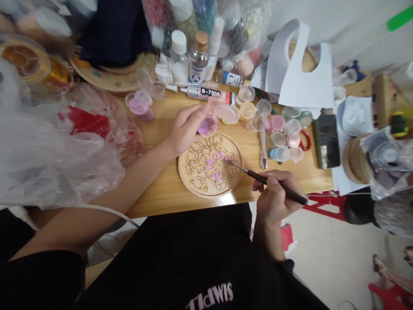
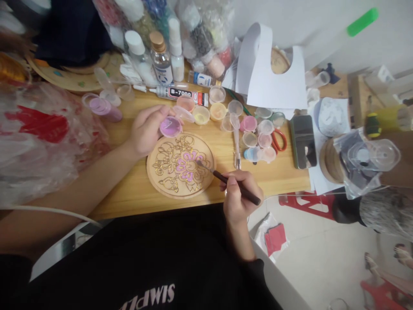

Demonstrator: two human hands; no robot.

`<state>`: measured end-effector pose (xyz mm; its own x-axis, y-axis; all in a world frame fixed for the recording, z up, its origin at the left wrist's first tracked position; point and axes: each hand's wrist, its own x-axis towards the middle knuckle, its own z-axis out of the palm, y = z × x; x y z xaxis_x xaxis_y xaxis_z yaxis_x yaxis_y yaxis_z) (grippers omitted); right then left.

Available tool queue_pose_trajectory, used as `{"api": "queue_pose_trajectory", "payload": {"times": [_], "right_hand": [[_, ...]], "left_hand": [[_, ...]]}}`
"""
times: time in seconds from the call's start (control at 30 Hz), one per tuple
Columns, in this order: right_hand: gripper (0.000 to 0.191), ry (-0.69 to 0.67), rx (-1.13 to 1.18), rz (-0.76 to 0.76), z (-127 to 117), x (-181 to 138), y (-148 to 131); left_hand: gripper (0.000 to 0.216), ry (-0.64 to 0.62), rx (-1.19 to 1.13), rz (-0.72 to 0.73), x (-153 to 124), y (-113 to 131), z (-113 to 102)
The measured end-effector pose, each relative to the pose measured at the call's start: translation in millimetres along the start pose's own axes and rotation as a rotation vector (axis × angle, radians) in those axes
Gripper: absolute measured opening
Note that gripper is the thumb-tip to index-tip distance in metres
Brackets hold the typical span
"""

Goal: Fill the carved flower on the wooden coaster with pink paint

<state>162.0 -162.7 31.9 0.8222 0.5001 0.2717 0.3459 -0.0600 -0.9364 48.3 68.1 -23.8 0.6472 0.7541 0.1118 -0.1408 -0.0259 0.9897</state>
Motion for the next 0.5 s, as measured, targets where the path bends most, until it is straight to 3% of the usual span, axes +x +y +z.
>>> {"api": "queue_pose_trajectory", "payload": {"times": [0.33,0.5], "right_hand": [[0.013,-0.003,0.034,-0.023,1.3,1.0,-0.4],[0.015,0.066,0.087,-0.037,4.5,3.0,-4.7]], "left_hand": [[0.043,-0.007,0.088,-0.043,-3.2,8.0,-0.5],[0.041,0.009,0.112,-0.088,-2.1,9.5,1.0]]}}
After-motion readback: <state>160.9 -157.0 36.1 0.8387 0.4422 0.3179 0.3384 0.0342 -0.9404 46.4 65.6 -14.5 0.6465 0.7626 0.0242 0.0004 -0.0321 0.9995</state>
